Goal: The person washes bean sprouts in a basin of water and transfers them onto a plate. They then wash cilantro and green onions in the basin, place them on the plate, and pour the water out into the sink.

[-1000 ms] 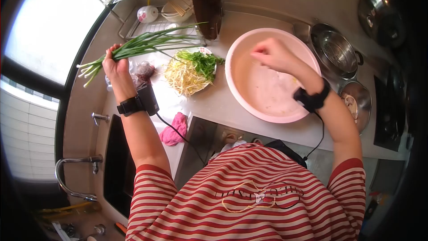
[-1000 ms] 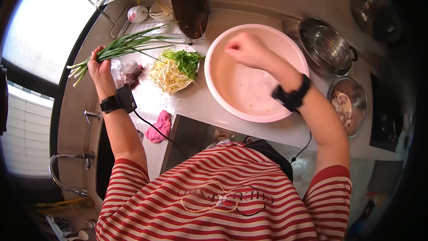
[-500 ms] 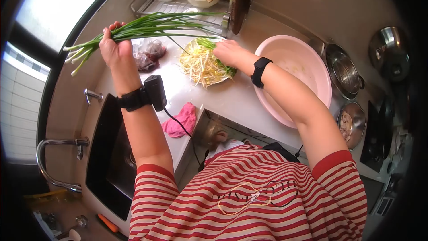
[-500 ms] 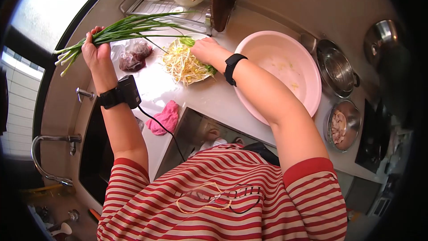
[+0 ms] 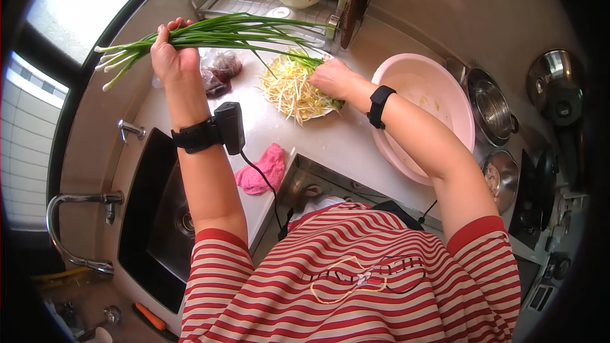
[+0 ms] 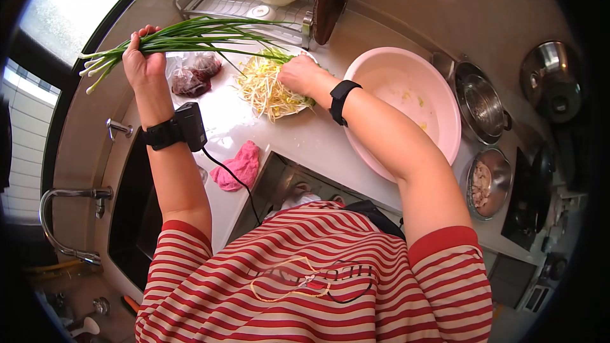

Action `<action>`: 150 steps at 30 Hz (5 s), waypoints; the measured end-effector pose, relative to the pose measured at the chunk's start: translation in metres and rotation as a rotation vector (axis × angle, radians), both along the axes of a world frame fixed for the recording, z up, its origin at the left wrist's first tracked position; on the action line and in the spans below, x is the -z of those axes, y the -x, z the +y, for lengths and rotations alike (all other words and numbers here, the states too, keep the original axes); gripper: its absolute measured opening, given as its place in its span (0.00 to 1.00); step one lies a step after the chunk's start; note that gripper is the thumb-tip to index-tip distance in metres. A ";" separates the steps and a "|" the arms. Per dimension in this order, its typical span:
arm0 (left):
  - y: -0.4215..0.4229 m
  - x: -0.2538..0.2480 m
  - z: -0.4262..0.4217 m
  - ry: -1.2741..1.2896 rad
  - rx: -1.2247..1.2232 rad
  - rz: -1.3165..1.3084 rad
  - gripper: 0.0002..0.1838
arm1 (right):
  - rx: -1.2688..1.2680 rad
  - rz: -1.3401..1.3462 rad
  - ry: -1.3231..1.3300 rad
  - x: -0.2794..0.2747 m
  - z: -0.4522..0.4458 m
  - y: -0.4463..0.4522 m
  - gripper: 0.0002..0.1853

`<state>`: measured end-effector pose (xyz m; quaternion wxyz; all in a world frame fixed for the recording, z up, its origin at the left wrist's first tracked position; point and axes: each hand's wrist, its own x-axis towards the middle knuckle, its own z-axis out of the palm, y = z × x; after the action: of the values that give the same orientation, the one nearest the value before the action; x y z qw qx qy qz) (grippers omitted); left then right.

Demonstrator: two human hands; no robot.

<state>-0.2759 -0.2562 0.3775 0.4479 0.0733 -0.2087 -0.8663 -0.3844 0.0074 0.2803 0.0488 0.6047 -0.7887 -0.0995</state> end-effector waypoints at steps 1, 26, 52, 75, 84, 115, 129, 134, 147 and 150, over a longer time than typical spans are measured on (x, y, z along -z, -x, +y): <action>0.000 0.001 -0.001 0.001 0.002 0.001 0.03 | 0.001 -0.001 -0.002 0.002 0.001 0.002 0.05; 0.001 0.012 0.010 -0.067 0.046 -0.031 0.05 | 0.304 -0.260 0.076 -0.024 0.011 0.026 0.09; 0.091 0.145 0.146 0.154 0.661 -0.777 0.08 | 0.905 -0.559 0.234 -0.041 0.282 -0.007 0.13; 0.015 0.121 0.190 1.934 0.181 -1.176 0.32 | 0.796 -0.523 0.295 -0.030 0.313 -0.014 0.15; 0.019 0.133 0.223 2.245 0.164 -1.361 0.31 | 0.827 -0.643 0.416 -0.030 0.315 -0.016 0.14; -0.030 0.100 0.324 0.796 0.667 -0.986 0.11 | 0.991 -0.743 1.254 0.031 0.409 0.034 0.09; -0.247 0.029 0.229 0.513 0.461 -0.753 0.17 | 0.647 -1.512 1.124 -0.144 0.246 -0.109 0.13; -0.361 0.039 0.161 0.462 0.329 -0.868 0.17 | 0.566 -1.497 0.958 -0.107 0.135 -0.159 0.11; -0.577 0.140 0.041 0.138 -0.131 -1.331 0.12 | 0.265 -1.626 0.701 -0.025 -0.147 -0.341 0.05; -0.603 0.140 0.029 0.049 -0.206 -1.269 0.10 | 0.349 -1.770 0.583 -0.020 -0.183 -0.367 0.05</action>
<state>0.3273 -0.2269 0.2377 0.3198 0.5809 -0.4447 -0.6021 -0.0173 -0.1753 0.3006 -0.4335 0.2981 -0.6122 0.5902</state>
